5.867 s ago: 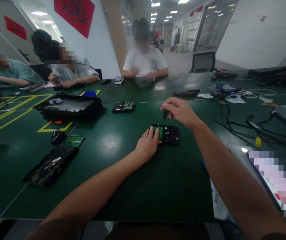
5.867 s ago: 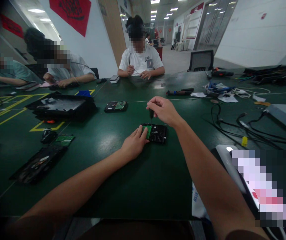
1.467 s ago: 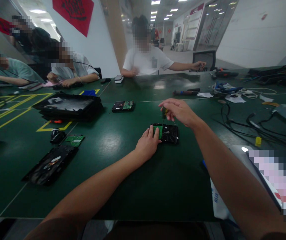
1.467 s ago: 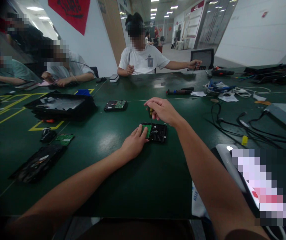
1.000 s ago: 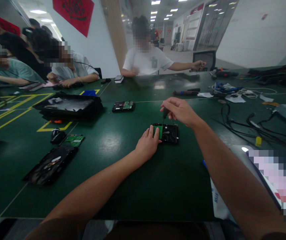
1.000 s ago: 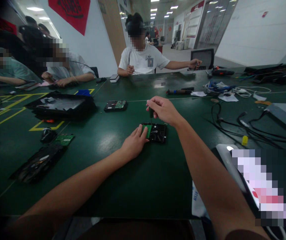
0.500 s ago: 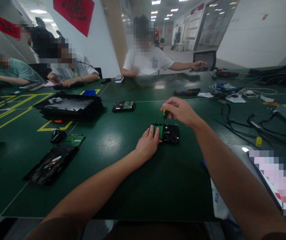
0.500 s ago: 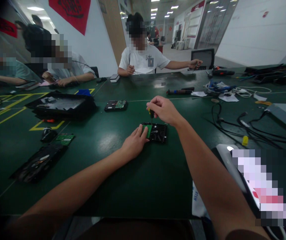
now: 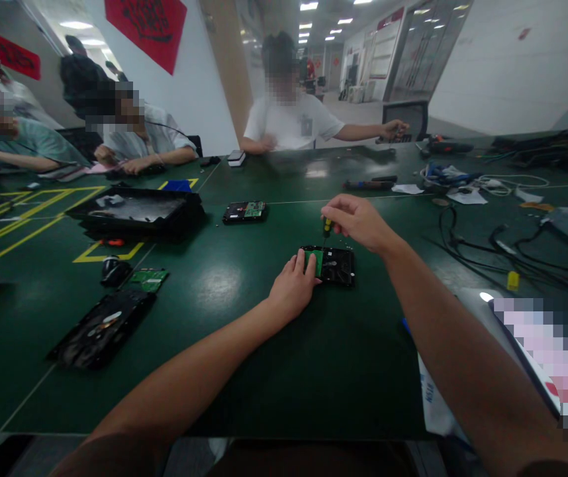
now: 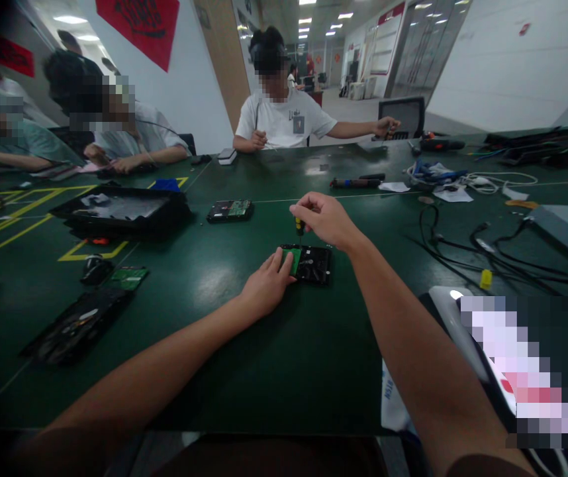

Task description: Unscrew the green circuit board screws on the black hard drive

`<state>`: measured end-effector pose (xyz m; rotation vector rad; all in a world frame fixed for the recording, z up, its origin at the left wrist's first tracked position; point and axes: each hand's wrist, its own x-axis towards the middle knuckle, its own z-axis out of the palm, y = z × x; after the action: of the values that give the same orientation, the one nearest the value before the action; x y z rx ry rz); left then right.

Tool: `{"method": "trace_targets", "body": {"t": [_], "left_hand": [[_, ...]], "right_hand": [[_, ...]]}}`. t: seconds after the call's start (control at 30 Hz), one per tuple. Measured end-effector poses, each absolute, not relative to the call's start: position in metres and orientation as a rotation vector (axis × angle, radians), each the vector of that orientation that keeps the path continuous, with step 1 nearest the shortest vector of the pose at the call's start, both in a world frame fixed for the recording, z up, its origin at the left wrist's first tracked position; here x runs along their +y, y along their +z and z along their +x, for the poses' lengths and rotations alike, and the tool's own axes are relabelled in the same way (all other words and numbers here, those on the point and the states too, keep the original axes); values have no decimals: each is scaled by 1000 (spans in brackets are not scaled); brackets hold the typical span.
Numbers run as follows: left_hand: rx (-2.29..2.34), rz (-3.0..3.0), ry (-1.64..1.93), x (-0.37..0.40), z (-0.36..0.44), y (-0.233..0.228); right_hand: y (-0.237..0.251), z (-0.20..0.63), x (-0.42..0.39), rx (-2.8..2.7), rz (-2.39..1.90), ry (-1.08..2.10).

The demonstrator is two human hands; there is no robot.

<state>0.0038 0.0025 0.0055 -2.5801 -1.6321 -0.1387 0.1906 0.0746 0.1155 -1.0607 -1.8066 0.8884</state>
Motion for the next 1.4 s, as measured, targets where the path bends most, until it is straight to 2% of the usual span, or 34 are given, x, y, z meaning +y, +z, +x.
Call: {"method": "trace_targets", "body": {"t": [0.33, 0.93, 1.2, 1.4], "left_hand": [[-1631, -2572, -129, 2, 3, 6], [-1609, -2558, -152, 3, 2, 3], [-1613, -2553, -166, 2, 3, 4], [-1610, -2553, -177, 3, 2, 1]], "right_hand": [[110, 192, 82, -1795, -1007, 989], [115, 189, 74, -1835, -1047, 869], [112, 189, 79, -1762, -997, 1058], [111, 191, 79, -1824, -1047, 887]]}}
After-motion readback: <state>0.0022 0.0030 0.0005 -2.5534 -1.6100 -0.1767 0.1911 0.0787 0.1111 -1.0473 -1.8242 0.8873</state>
